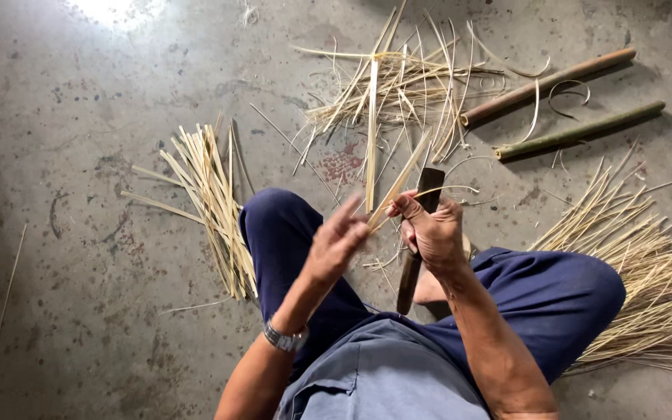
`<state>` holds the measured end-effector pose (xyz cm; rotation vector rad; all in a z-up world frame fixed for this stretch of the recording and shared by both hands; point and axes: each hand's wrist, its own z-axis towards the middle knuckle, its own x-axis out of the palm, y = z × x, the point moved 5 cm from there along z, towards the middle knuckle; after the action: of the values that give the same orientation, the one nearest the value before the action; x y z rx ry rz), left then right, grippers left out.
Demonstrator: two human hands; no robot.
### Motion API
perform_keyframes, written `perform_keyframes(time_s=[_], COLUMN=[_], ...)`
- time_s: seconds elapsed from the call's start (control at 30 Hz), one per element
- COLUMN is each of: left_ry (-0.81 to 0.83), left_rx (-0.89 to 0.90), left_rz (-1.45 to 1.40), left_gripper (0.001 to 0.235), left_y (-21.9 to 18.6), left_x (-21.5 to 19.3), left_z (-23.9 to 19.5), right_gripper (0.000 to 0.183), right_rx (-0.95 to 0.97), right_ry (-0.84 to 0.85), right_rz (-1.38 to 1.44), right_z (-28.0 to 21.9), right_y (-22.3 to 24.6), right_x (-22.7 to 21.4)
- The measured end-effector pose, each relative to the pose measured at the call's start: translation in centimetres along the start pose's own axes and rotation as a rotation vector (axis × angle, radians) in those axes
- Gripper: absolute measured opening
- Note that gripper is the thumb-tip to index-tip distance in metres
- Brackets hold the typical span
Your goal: The person sits on the floor and uses a knife to split long bamboo strips into thinner slats. They repeatedly pick up strips, split them lengthwise, and place the finished slats into a pile on the floor.
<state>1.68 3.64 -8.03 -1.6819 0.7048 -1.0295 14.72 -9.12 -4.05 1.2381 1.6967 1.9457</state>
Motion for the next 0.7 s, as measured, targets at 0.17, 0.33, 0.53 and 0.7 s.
perform_keyframes(time_s=[0.17,0.33,0.53,0.7], left_ry=[0.039,-0.018,-0.032,-0.05], left_rx=[-0.159,-0.311,-0.382,-0.339], left_rz=[-0.104,-0.45,-0.468,-0.444], left_gripper=[0.043,0.034,0.026,0.015], left_y=[-0.2,-0.3,0.4,0.1], left_x=[1.5,2.4,2.2,1.9], left_z=[-1.8,-1.5,-1.4,-0.8], right_gripper=[0.013,0.017,0.015,0.014], right_rx=[-0.062,-0.084,-0.166,-0.185], right_ry=[0.06,0.072,0.159,0.157], right_rz=[-0.154,-0.304,-0.329,-0.335], right_z=[-1.3,-2.5,-3.7,-4.3], right_y=[2.3,3.0,3.1,3.3], right_x=[0.6,0.7,0.8,0.9])
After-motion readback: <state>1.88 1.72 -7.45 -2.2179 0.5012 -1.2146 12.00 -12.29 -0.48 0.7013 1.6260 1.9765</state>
